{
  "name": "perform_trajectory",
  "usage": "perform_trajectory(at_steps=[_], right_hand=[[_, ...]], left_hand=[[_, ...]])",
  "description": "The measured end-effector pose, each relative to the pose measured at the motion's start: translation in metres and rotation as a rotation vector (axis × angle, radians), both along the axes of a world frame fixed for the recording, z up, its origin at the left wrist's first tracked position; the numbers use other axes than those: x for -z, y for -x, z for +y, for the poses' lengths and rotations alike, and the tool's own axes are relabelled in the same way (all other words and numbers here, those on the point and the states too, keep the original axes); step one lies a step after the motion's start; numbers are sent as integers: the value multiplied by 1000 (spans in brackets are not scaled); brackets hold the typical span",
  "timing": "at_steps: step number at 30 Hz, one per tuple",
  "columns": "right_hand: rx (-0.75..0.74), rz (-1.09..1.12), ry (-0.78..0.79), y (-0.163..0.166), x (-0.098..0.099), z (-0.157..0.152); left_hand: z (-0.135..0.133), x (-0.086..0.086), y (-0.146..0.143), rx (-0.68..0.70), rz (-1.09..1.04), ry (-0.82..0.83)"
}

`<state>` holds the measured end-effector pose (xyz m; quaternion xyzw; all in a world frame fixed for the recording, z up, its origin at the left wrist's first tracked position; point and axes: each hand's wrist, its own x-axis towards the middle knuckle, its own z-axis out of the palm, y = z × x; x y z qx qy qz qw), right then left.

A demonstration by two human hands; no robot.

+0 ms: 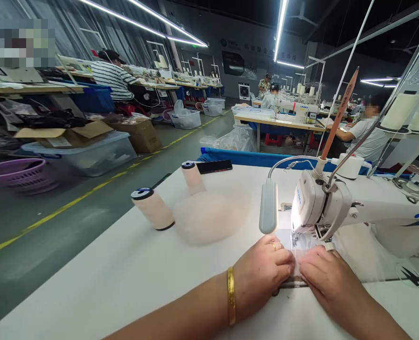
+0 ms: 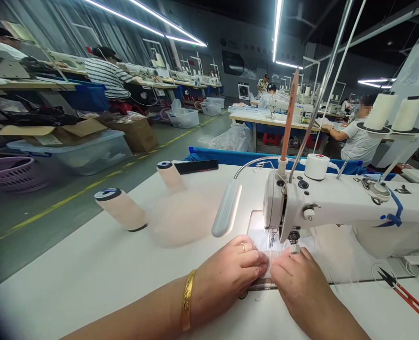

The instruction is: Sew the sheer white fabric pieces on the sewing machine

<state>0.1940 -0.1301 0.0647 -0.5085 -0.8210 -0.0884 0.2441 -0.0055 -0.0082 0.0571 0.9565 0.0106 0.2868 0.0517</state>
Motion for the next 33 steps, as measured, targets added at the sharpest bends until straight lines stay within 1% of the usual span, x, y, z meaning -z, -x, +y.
perform_trajectory(at_steps=[5, 10, 15, 33], right_hand=[[-2, -8, -4, 0, 0, 1], [18, -31, -9, -2, 1, 4], [54, -49, 25, -6, 6, 6], [99, -9, 74, -5, 3, 8]], left_hand=[[2, 2, 0, -8, 35, 10], [6, -3, -1, -53, 79, 2], [8, -5, -3, -79, 93, 1], [10, 1, -6, -112, 69, 15]])
